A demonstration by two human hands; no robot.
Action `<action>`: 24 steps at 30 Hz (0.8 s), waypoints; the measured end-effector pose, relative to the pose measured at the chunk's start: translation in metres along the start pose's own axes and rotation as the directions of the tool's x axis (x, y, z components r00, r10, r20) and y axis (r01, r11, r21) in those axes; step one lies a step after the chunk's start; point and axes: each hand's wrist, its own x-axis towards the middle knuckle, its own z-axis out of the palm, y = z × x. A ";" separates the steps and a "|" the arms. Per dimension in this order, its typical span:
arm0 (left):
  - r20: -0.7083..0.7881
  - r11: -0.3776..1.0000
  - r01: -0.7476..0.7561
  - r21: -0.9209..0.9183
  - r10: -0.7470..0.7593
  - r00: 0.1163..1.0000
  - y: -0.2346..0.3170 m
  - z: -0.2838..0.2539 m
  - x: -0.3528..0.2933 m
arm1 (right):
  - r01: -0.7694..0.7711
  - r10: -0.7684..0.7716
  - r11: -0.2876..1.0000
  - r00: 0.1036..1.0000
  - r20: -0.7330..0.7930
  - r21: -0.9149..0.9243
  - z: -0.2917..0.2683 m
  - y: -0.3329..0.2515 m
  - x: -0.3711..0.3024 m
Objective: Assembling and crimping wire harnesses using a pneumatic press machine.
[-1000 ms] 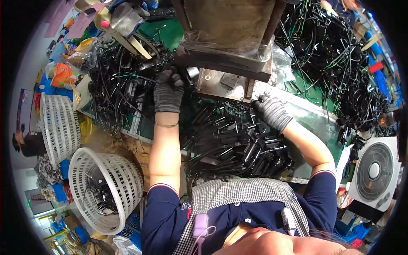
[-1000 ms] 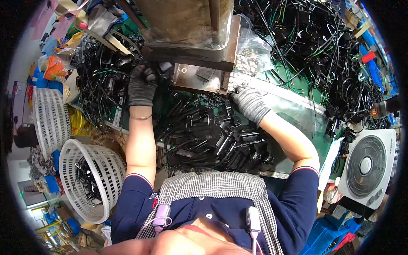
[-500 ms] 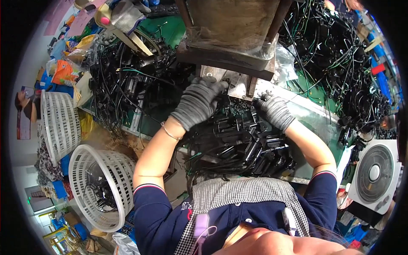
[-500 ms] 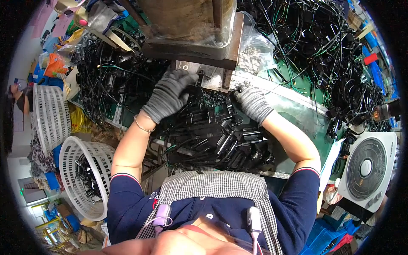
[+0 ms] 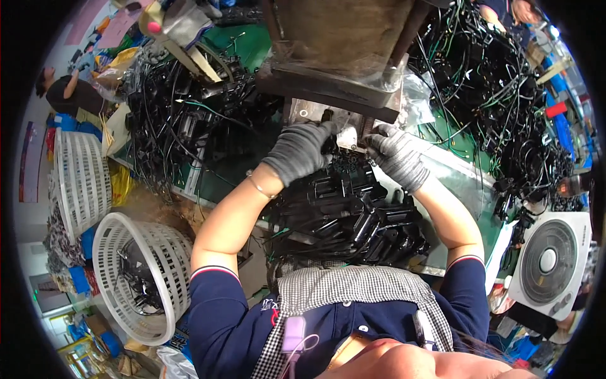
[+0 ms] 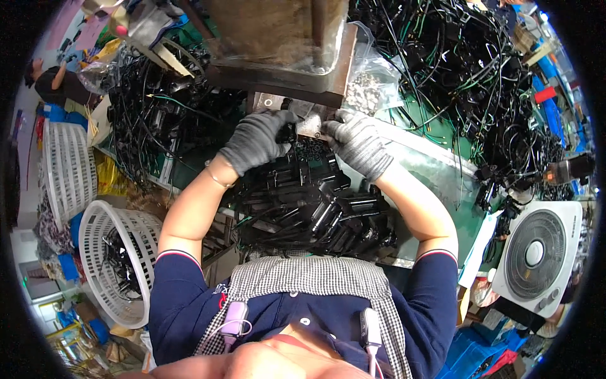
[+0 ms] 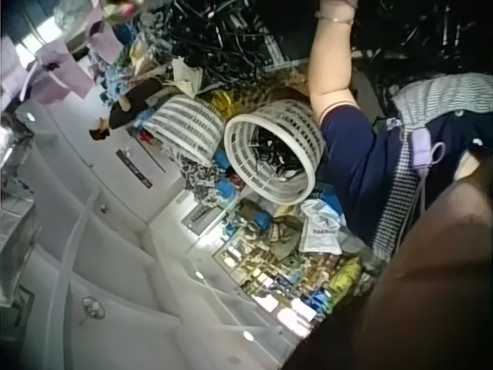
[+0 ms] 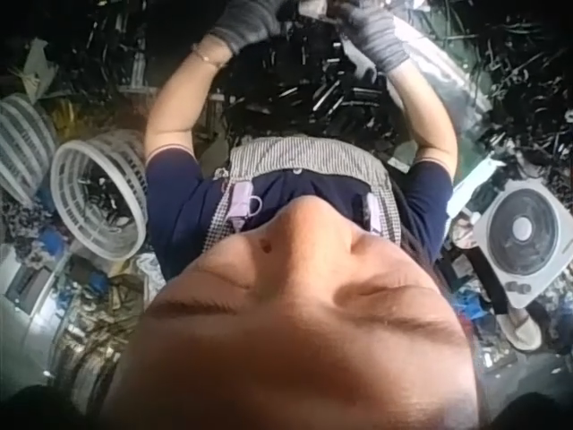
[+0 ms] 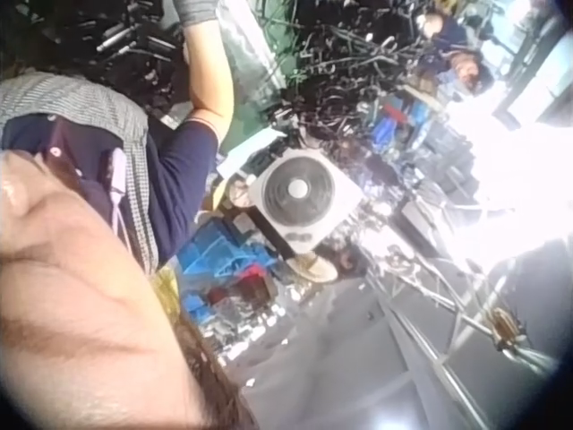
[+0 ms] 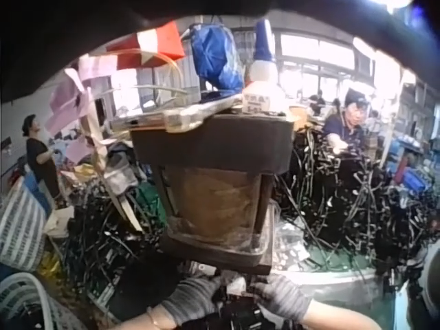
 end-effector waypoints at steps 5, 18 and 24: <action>-0.124 0.685 -0.031 -0.728 -0.087 0.988 0.000 0.001 -0.014 | 0.181 -0.182 0.978 0.983 0.002 0.100 -0.009 -0.017 0.017; -0.178 0.501 -0.074 -0.862 -0.163 0.970 -0.010 0.015 -0.017 | 0.392 -0.393 0.919 0.919 -0.031 -0.047 -0.001 -0.013 0.023; -0.216 0.236 -0.138 -0.962 -0.347 0.913 -0.023 0.027 -0.006 | 0.393 -0.388 0.909 0.920 -0.060 0.140 0.004 -0.016 0.036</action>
